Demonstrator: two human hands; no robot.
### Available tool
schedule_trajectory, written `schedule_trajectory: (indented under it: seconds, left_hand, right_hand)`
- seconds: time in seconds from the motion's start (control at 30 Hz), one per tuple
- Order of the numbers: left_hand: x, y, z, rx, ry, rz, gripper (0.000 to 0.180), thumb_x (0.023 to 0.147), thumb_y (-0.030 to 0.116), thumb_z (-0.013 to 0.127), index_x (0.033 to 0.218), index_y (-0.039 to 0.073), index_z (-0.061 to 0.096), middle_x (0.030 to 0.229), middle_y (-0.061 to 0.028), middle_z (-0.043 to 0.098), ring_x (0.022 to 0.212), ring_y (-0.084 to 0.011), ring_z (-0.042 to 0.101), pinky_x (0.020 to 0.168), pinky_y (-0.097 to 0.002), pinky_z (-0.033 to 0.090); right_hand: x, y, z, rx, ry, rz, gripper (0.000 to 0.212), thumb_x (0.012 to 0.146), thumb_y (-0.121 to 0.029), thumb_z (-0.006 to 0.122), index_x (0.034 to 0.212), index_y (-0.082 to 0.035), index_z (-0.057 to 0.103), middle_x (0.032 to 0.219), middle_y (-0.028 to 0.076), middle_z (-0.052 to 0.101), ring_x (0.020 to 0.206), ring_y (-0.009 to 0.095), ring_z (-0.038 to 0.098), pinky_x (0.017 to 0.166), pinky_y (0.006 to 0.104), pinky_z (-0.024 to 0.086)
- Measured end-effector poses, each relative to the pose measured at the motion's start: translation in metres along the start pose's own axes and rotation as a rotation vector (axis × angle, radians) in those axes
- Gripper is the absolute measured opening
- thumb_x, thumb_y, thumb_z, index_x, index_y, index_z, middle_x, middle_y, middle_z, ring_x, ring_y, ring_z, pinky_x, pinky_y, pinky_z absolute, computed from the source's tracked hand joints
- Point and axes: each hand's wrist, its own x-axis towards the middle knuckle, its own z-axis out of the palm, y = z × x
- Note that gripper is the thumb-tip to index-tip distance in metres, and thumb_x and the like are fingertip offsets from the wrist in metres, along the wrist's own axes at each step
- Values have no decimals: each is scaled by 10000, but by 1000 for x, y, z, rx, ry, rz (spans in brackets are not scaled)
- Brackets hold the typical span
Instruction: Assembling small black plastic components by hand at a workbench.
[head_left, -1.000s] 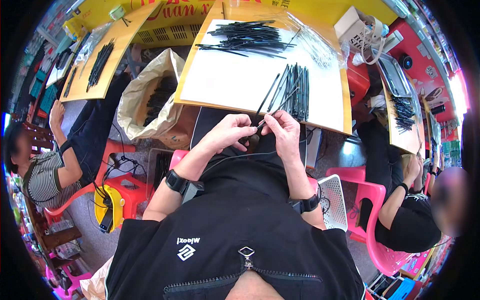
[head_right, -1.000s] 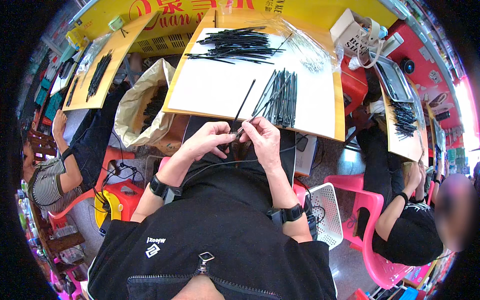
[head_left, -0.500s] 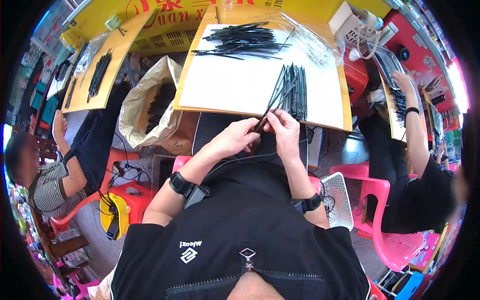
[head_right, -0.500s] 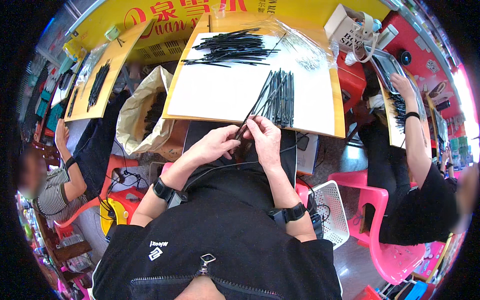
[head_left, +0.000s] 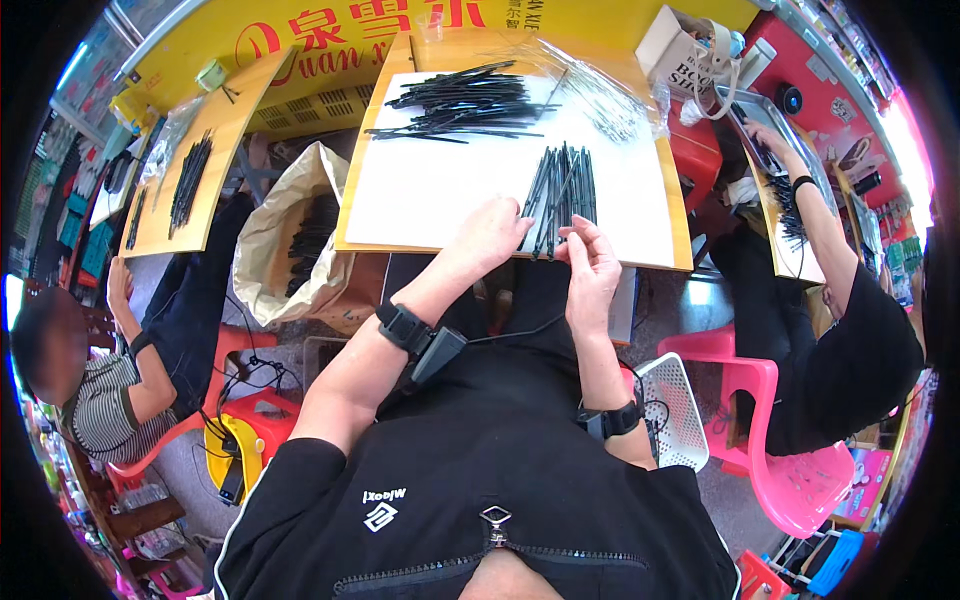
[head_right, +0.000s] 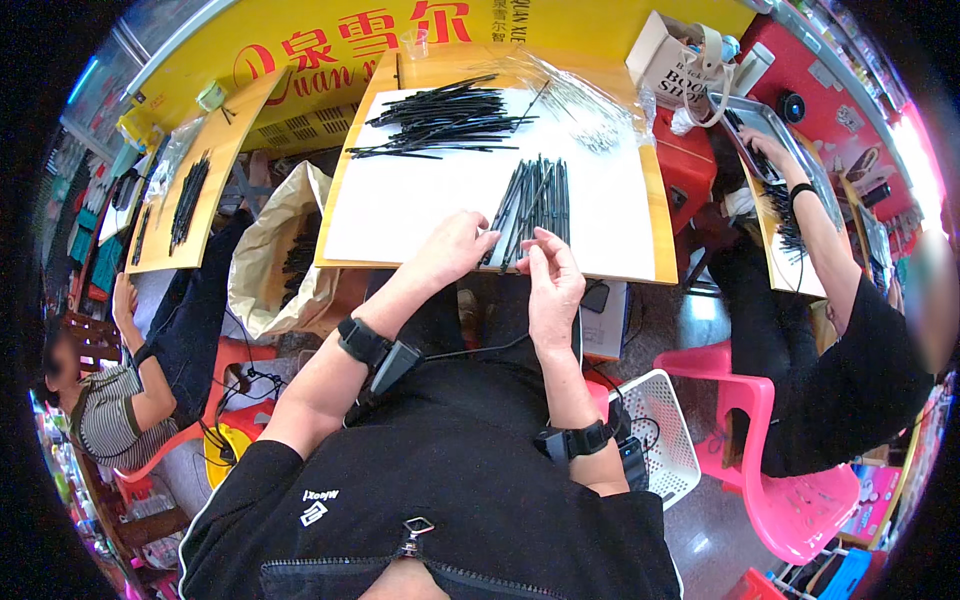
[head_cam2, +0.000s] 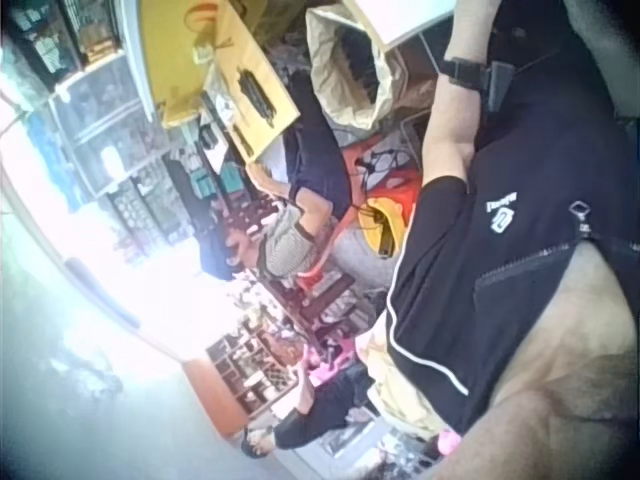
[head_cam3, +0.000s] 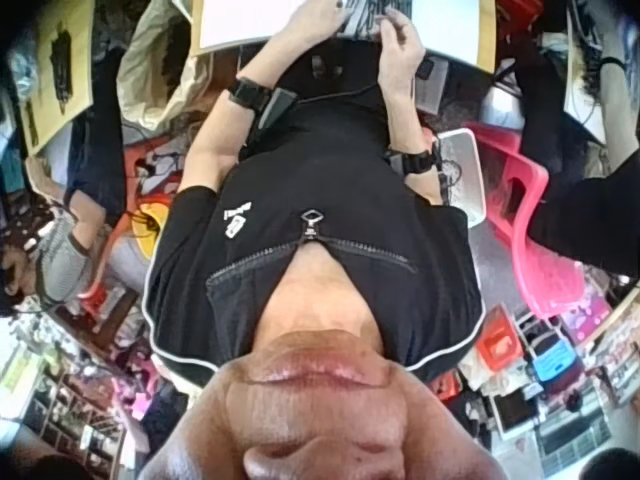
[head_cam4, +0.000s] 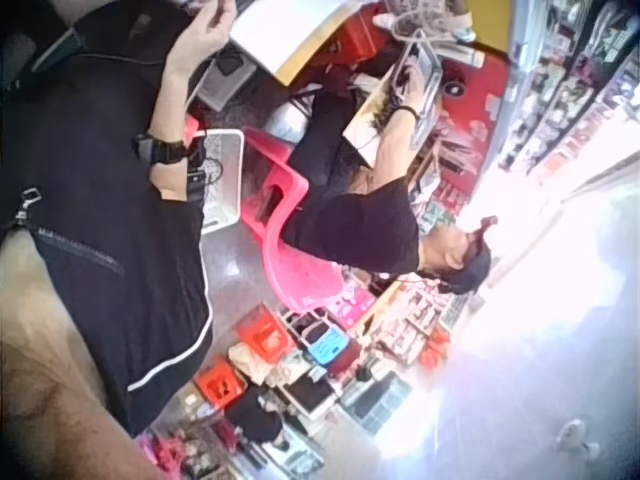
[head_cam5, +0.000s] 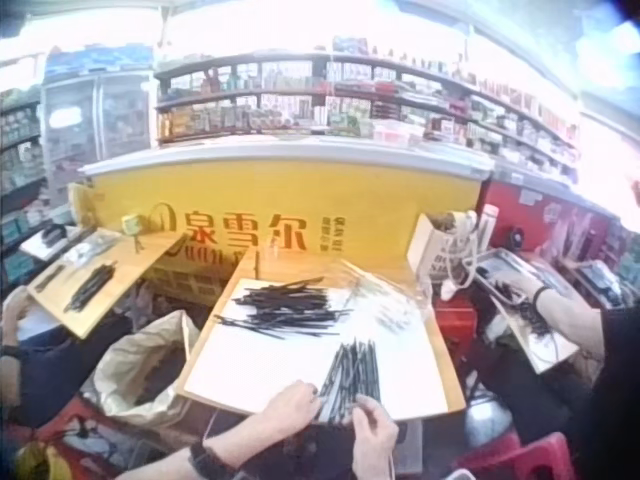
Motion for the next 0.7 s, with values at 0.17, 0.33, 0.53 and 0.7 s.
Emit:
schedule_trajectory:
  seconds: [0.17, 0.33, 0.53, 0.7]
  left_hand:
    - [-8, 9, 7, 95, 94, 33, 431, 751, 322, 704, 890, -70, 591, 884, -253, 589, 862, -397, 583, 782, -414, 470]
    - [2, 10, 19, -72, 74, 145, 354, 696, 189, 737, 857, -83, 579, 818, -274, 609, 836, -404, 604, 745, -436, 481]
    - [38, -55, -21, -48, 344, 139, 319, 747, 198, 705, 952, -24, 603, 898, -204, 610, 793, -357, 595, 752, -397, 483]
    - [75, -69, -91, 346, 425, 10, 174, 775, 91, 623, 901, -3, 550, 968, -203, 550, 971, -397, 516, 835, -450, 436]
  right_hand:
    - [11, -5, -7, -17, 77, -24, 215, 900, 9, 501, 1096, 19, 587, 920, 58, 620, 699, 66, 537, 661, 199, 465]
    - [13, -1, -7, -83, 116, 17, 184, 894, 3, 517, 1052, 37, 605, 903, 66, 628, 691, 65, 532, 649, 197, 452]
    - [27, -11, -29, -132, 235, -39, 176, 885, -2, 533, 1039, 15, 616, 887, 53, 633, 677, 55, 520, 634, 184, 441]
    - [55, -24, -56, -117, 251, -71, 169, 881, -3, 536, 1028, 33, 613, 876, 58, 627, 680, 62, 507, 639, 194, 437]
